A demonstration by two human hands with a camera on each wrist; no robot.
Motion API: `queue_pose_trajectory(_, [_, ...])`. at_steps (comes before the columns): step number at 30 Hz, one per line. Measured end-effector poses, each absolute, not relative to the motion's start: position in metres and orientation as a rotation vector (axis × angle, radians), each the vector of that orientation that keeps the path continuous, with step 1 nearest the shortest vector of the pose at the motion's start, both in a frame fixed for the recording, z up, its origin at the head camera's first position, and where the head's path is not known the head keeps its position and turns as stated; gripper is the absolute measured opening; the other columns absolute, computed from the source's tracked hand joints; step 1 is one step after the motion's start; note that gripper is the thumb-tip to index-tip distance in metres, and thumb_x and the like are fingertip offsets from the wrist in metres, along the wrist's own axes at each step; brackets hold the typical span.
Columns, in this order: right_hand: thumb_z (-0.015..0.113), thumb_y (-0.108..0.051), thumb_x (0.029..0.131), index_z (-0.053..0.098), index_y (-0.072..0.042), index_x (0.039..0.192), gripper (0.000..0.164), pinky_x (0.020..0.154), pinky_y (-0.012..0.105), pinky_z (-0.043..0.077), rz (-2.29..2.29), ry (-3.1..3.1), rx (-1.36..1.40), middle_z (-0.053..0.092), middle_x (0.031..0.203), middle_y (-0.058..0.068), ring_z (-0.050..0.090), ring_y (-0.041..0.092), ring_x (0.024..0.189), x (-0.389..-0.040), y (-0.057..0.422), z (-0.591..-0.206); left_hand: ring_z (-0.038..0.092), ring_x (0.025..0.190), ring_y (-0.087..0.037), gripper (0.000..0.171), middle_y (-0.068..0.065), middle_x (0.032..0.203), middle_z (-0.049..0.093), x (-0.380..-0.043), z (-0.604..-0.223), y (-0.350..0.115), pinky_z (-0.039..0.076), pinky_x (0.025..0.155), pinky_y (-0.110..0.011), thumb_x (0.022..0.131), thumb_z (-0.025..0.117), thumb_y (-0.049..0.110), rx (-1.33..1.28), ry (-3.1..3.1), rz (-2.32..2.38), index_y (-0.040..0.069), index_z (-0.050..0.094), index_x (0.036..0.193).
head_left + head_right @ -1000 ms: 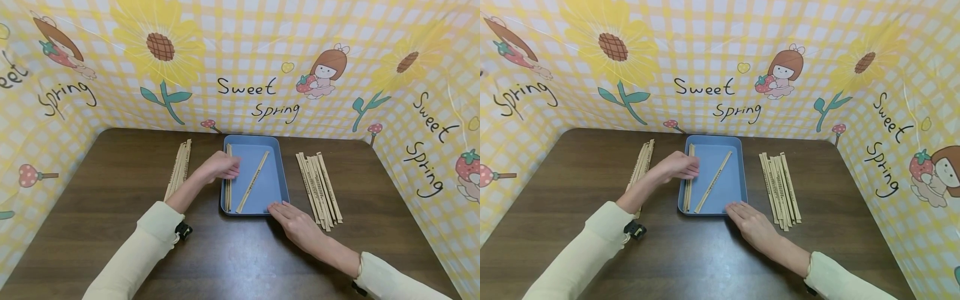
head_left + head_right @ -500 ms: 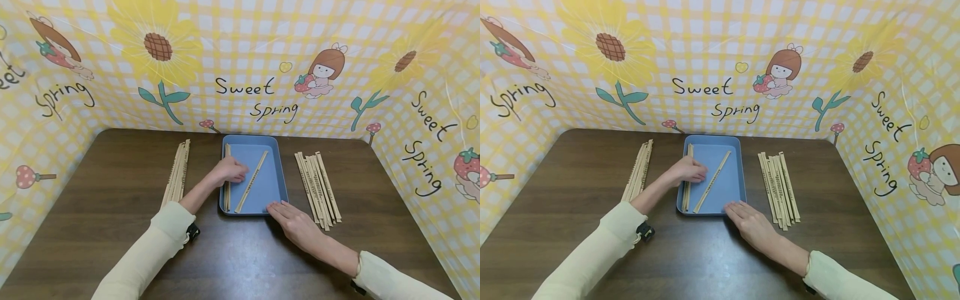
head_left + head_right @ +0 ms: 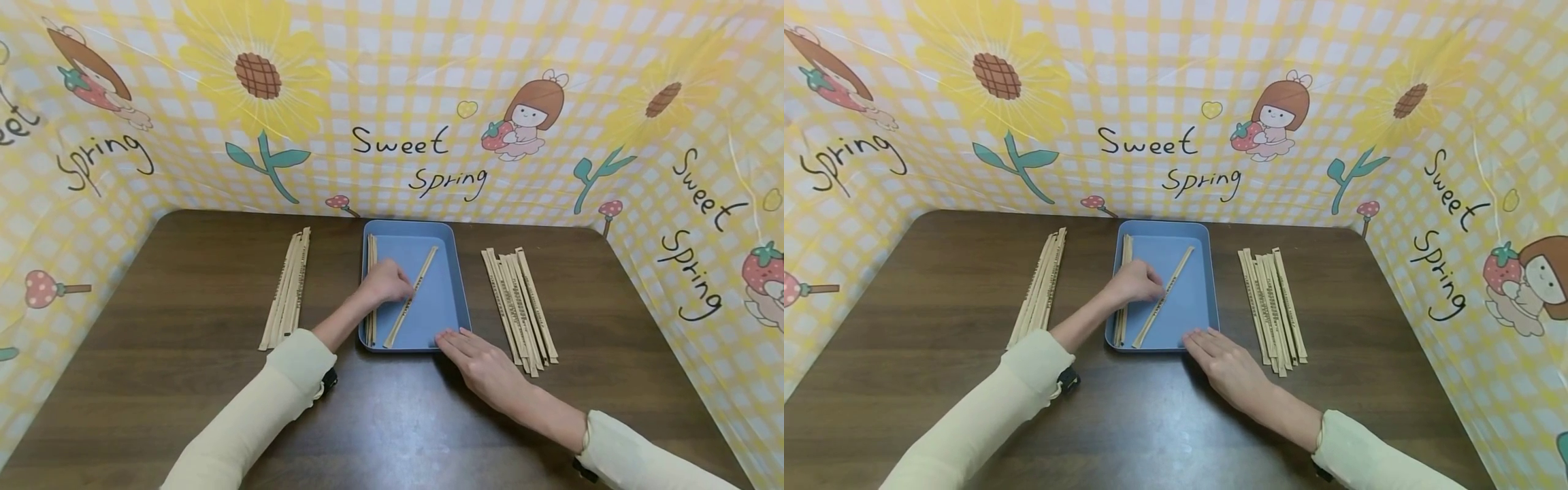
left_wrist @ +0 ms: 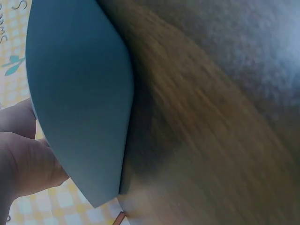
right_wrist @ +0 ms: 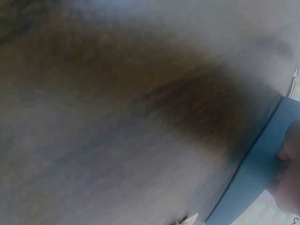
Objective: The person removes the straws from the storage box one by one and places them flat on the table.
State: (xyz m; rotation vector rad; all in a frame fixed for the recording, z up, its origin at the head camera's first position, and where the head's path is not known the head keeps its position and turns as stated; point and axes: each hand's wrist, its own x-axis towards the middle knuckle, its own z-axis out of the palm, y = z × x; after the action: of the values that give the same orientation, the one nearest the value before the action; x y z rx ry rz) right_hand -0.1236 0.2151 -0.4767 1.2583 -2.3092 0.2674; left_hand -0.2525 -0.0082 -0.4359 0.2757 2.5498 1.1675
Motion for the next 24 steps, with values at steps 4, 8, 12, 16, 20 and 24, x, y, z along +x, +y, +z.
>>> queue_pose_trajectory(4, [0.025, -0.006, 0.106, 0.065, 0.008, 0.123, 0.046, 0.096, 0.045, 0.053, 0.266, -2.315, 1.256, 0.068, 0.118, 0.02, 0.066, 0.03, 0.11, -0.123, 0.215, -0.477, 0.046, 0.049, -0.01, 0.014, 0.004, 0.05, 0.053, -0.251, -0.435, -0.004, 0.035, 0.044, -0.021, 0.079, 0.076, 0.007, 0.347, 2.607, 1.085, 0.002, 0.073, 0.066])
queue_pose_trajectory(8, [0.029, -0.004, 0.104, 0.064, 0.008, 0.124, 0.042, 0.095, 0.046, 0.053, 0.268, -2.314, 1.257, 0.068, 0.119, 0.02, 0.066, 0.029, 0.111, -0.123, 0.215, -0.477, 0.036, 0.043, -0.01, 0.033, 0.006, 0.044, 0.04, -0.248, -0.434, 0.001, 0.028, 0.04, -0.022, 0.077, 0.075, 0.003, 0.365, 2.637, 1.029, 0.009, 0.057, 0.051])
queue_pose_trajectory(12, [0.035, -0.001, 0.101, 0.065, 0.008, 0.123, 0.038, 0.094, 0.047, 0.054, 0.273, -2.307, 1.256, 0.068, 0.119, 0.02, 0.066, 0.03, 0.111, -0.124, 0.215, -0.477, 0.034, 0.04, -0.01, 0.043, 0.005, 0.042, 0.037, -0.246, -0.435, 0.005, 0.026, 0.038, -0.022, 0.078, 0.073, 0.0, 0.373, 2.659, 0.979, 0.014, 0.046, 0.048])
queue_pose_trajectory(16, [0.031, -0.003, 0.103, 0.064, 0.008, 0.123, 0.041, 0.095, 0.047, 0.053, 0.268, -2.314, 1.256, 0.068, 0.119, 0.02, 0.066, 0.03, 0.111, -0.124, 0.216, -0.478, 0.033, 0.039, -0.01, 0.043, 0.005, 0.042, 0.035, -0.245, -0.437, 0.009, 0.026, 0.037, -0.021, 0.078, 0.07, -0.003, 0.385, 2.681, 0.94, 0.014, 0.044, 0.048])
queue_pose_trajectory(20, [0.026, -0.005, 0.105, 0.064, 0.008, 0.124, 0.045, 0.097, 0.046, 0.052, 0.265, -2.321, 1.259, 0.068, 0.119, 0.02, 0.065, 0.03, 0.111, -0.124, 0.216, -0.478, 0.035, 0.039, -0.01, 0.043, 0.005, 0.043, 0.035, -0.245, -0.438, 0.011, 0.029, 0.037, -0.021, 0.078, 0.068, -0.004, 0.391, 2.698, 0.924, 0.014, 0.043, 0.049])
queue_pose_trajectory(24, [0.024, -0.006, 0.106, 0.064, 0.008, 0.123, 0.046, 0.097, 0.046, 0.053, 0.264, -2.316, 1.263, 0.068, 0.119, 0.02, 0.066, 0.03, 0.111, -0.124, 0.216, -0.478, 0.039, 0.04, -0.011, 0.044, 0.004, 0.043, 0.037, -0.246, -0.438, 0.01, 0.032, 0.037, -0.022, 0.08, 0.07, -0.002, 0.384, 2.689, 0.939, 0.014, 0.044, 0.048])
